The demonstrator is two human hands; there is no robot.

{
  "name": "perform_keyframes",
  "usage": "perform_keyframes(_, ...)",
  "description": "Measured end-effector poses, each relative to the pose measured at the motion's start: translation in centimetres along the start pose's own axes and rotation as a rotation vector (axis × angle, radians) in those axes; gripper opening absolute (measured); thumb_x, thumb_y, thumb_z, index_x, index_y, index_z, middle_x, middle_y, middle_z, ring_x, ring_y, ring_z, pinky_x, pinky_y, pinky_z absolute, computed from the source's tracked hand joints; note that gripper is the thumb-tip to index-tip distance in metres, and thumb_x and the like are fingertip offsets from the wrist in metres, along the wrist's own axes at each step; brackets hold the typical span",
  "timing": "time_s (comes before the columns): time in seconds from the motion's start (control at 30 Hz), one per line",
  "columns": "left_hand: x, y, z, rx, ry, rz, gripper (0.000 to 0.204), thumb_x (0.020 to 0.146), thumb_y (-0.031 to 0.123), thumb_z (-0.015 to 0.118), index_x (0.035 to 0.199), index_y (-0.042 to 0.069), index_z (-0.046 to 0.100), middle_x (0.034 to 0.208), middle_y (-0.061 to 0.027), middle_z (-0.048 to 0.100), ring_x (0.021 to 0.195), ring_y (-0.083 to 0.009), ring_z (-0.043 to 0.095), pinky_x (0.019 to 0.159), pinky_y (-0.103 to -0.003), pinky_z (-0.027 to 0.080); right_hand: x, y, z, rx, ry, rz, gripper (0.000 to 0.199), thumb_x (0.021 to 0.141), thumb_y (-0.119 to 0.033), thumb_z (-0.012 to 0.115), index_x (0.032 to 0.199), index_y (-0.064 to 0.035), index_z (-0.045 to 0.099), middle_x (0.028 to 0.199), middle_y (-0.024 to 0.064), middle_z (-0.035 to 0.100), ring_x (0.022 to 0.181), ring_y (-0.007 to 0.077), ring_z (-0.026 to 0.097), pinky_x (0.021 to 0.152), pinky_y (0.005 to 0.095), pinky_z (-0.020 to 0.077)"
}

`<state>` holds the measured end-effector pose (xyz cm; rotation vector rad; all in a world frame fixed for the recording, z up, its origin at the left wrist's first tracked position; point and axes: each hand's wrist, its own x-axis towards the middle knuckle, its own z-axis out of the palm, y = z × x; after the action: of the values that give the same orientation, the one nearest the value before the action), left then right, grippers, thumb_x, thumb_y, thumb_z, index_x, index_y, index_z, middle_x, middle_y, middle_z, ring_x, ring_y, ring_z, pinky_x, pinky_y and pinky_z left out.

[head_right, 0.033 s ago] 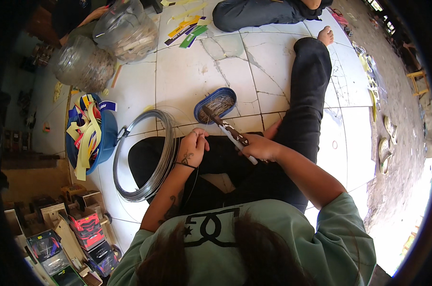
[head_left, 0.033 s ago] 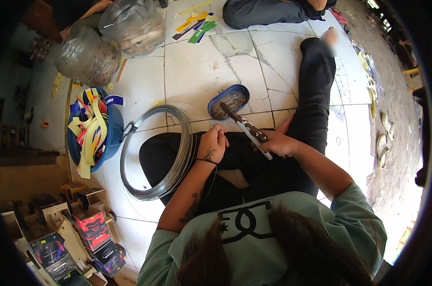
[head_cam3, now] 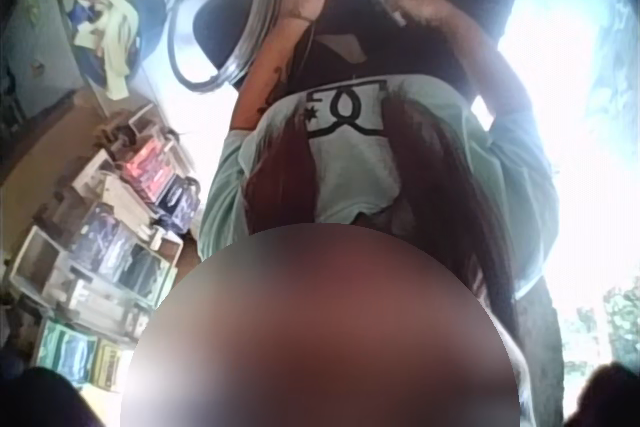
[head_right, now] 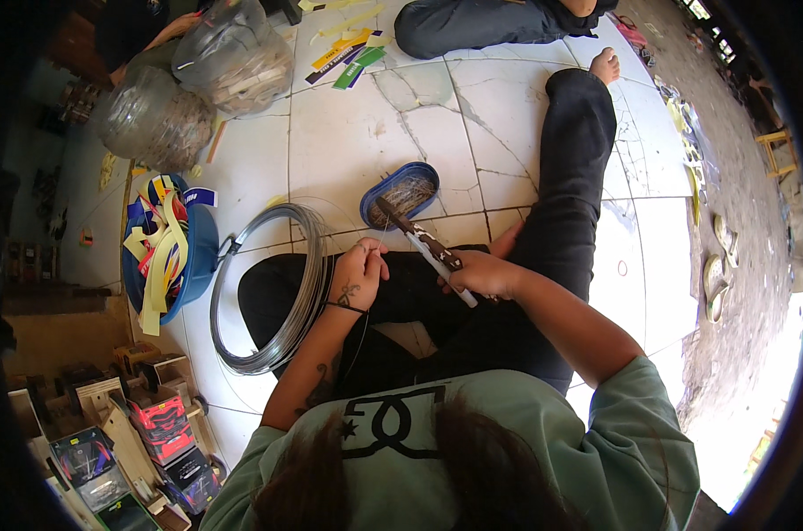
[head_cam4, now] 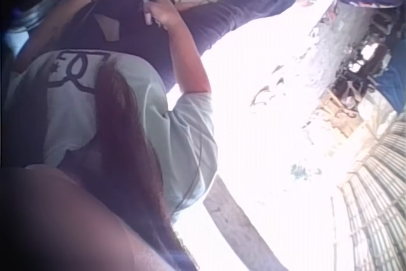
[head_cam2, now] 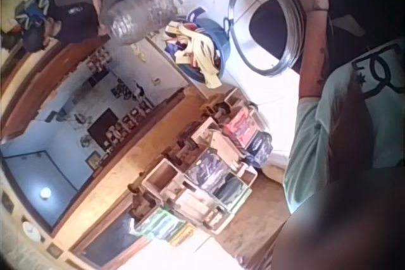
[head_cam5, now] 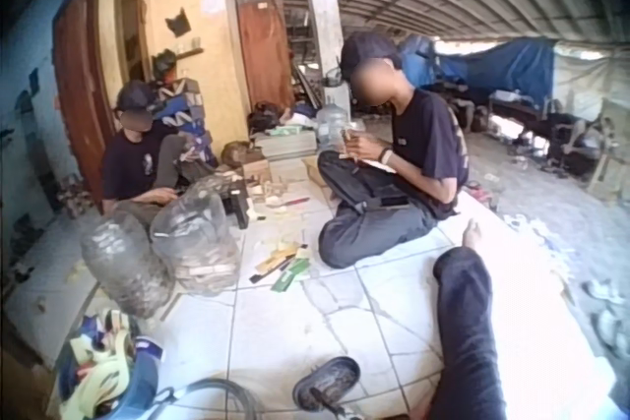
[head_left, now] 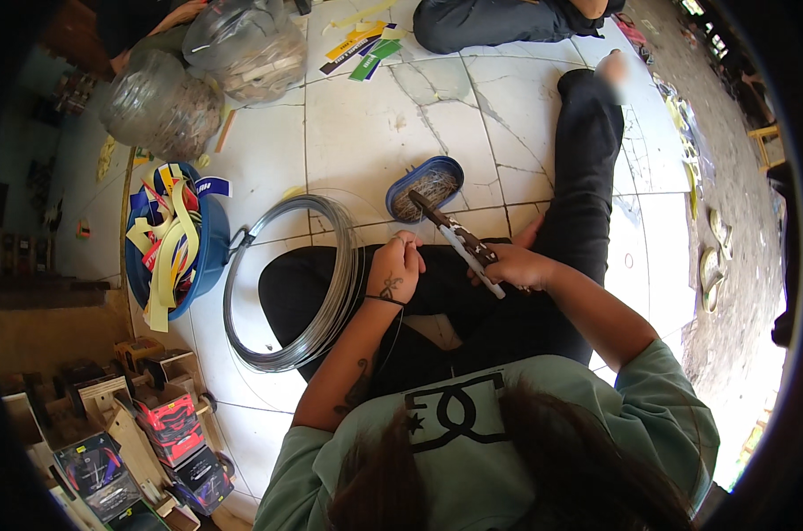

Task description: The person sits on the floor and repeatedly cuts short lengths of metal wire from a coil using pliers. The person holds the wire with one hand and uses the pliers with the other to snip the wire, then places the cut pieces into a small blue container.

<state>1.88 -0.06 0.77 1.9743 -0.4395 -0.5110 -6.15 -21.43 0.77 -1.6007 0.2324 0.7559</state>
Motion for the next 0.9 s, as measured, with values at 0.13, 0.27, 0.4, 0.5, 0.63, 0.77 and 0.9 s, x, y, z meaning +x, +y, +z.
perform_keyframes(0.13,0.1,-0.2,0.0,0.132,0.000,0.011,0.015,0.086,0.008,0.042,0.085,-0.003,0.052,0.063,-0.0140,0.059,0.059,-0.0254,0.060,0.057,-0.033,0.046,1.0,1.0,0.1,-0.031,0.035,0.113,0.027,0.072,-0.014,0.054,0.093,0.0031,0.053,0.081,0.0135,0.060,0.075,0.0200,0.059,0.069,0.0305,0.0455)
perform_keyframes(0.27,-0.7,-0.9,-0.1,0.459,-0.032,-0.068,0.016,0.086,0.012,0.043,0.084,-0.002,0.051,0.070,-0.0196,0.060,0.067,-0.0347,0.060,0.061,-0.040,0.047,1.9,1.7,0.4,-0.146,0.178,0.140,0.026,0.072,-0.015,0.055,0.090,0.0034,0.053,0.071,0.0130,0.060,0.065,0.0211,0.059,0.061,0.0324,0.0463)
perform_keyframes(0.4,-0.8,-2.5,0.7,0.559,-0.015,-0.010,0.017,0.086,0.009,0.042,0.080,-0.002,0.054,0.062,-0.0167,0.058,0.060,-0.0252,0.061,0.057,-0.034,0.046,2.7,1.8,1.3,-0.204,0.220,0.170,0.027,0.071,-0.015,0.055,0.089,0.0045,0.053,0.068,0.0130,0.059,0.059,0.0222,0.058,0.055,0.0335,0.0457)
perform_keyframes(0.5,0.5,-3.5,1.1,0.390,0.010,-0.066,0.019,0.086,0.009,0.042,0.077,-0.003,0.054,0.060,-0.0159,0.057,0.055,-0.0236,0.060,0.056,-0.033,0.046,3.3,1.5,1.4,-0.204,0.231,0.195,0.029,0.070,-0.014,0.055,0.092,0.0052,0.052,0.066,0.0130,0.058,0.056,0.0224,0.057,0.053,0.0333,0.0455)
perform_keyframes(0.63,1.7,-3.4,0.6,0.329,0.039,-0.083,0.018,0.087,0.008,0.041,0.078,-0.002,0.054,0.059,-0.0130,0.057,0.051,-0.0197,0.058,0.053,-0.030,0.045,3.7,1.3,1.5,-0.185,0.211,0.227,0.032,0.069,-0.012,0.054,0.096,0.0058,0.052,0.073,0.0140,0.059,0.063,0.0214,0.059,0.057,0.0322,0.0464)
perform_keyframes(0.77,1.7,-1.8,-0.3,0.160,0.056,-0.171,0.019,0.087,0.009,0.041,0.080,-0.002,0.054,0.058,-0.0096,0.057,0.050,-0.0161,0.057,0.052,-0.028,0.044,2.6,1.5,1.3,0.153,0.185,0.064,0.034,0.069,-0.009,0.052,0.100,0.0054,0.051,0.090,0.0143,0.059,0.082,0.0196,0.059,0.067,0.0301,0.0463)
perform_keyframes(0.9,1.3,-0.4,-0.8,0.001,0.052,-0.212,0.019,0.089,0.010,0.041,0.082,-0.002,0.055,0.057,-0.0072,0.057,0.050,-0.0135,0.056,0.051,-0.026,0.043,0.4,1.3,0.5,0.298,0.036,0.028,0.034,0.068,-0.007,0.051,0.100,0.0031,0.049,0.087,0.0086,0.055,0.084,0.0159,0.053,0.073,0.0277,0.0431)
